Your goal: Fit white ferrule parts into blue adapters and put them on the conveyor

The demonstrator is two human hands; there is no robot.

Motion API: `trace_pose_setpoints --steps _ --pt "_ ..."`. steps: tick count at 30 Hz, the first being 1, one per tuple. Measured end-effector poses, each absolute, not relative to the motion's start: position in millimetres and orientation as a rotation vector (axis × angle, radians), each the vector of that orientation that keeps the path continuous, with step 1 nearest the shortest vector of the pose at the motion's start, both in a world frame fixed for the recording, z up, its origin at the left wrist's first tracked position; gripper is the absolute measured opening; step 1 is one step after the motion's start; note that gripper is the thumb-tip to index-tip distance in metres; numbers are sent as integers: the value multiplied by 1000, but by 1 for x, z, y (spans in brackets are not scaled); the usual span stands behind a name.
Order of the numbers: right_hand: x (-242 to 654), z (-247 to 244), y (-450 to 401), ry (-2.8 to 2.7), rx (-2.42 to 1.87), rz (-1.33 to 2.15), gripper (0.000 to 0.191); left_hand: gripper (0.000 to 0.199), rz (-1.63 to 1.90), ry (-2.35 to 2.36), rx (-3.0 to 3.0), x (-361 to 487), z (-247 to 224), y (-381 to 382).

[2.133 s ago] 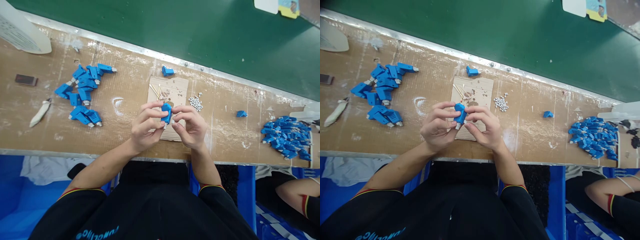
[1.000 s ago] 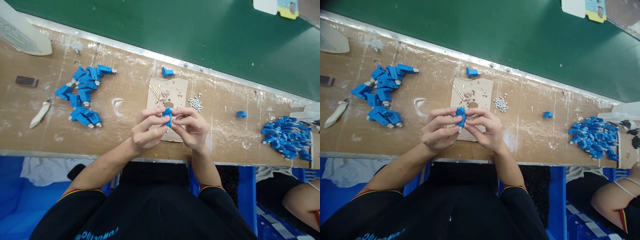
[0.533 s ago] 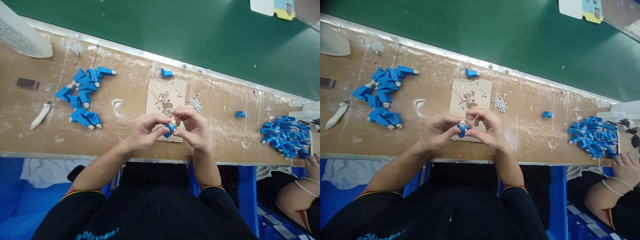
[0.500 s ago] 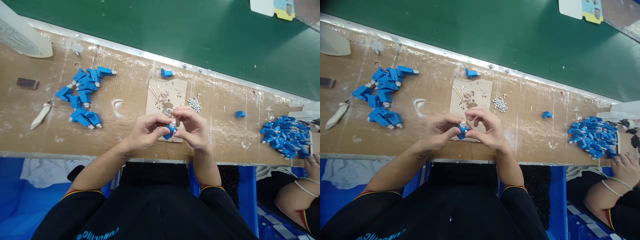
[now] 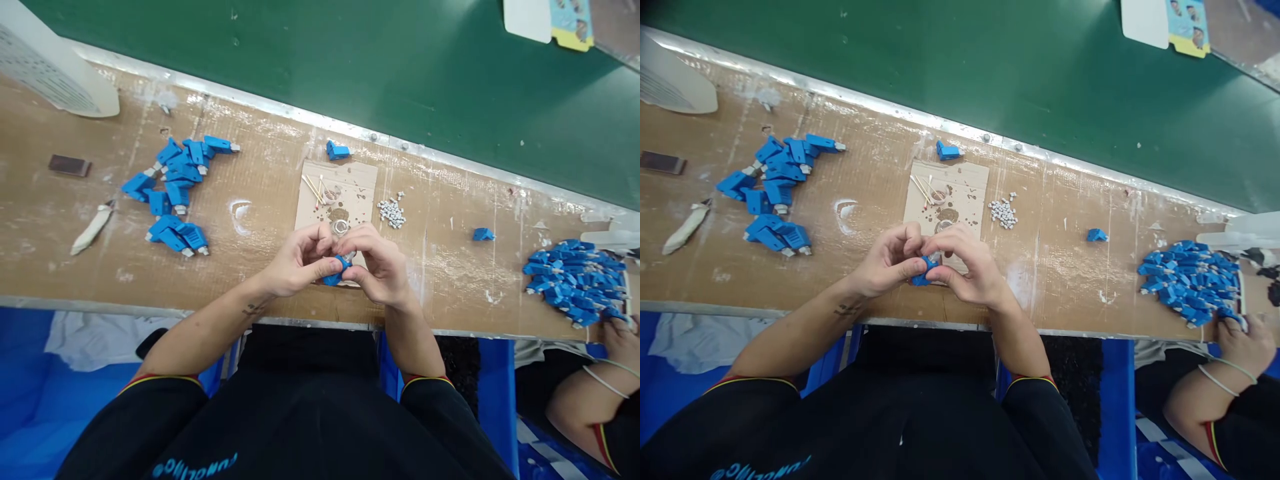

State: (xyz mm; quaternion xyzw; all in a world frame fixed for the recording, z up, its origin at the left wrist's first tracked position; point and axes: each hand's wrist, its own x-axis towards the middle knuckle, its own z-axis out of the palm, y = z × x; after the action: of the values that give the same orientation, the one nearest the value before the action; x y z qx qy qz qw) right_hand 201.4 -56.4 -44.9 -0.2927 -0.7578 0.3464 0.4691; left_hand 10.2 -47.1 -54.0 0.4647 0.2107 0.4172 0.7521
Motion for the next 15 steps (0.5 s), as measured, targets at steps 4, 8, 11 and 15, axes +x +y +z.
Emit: trace_pose_setpoints --steps 4,8,11,15 --pt "203 -50 -54 -1854 -630 870 32 58 888 442 982 10 -50 -47" --pt "202 -51 -55 -1869 -708 798 30 55 879 461 1024 10 -53 -46" --pt "213 -47 -56 -1781 -758 733 23 48 1026 584 1178 6 -61 -40" --pt "257 -45 -51 -1457 -1049 423 27 34 1379 1083 1431 -27 -73 -11"
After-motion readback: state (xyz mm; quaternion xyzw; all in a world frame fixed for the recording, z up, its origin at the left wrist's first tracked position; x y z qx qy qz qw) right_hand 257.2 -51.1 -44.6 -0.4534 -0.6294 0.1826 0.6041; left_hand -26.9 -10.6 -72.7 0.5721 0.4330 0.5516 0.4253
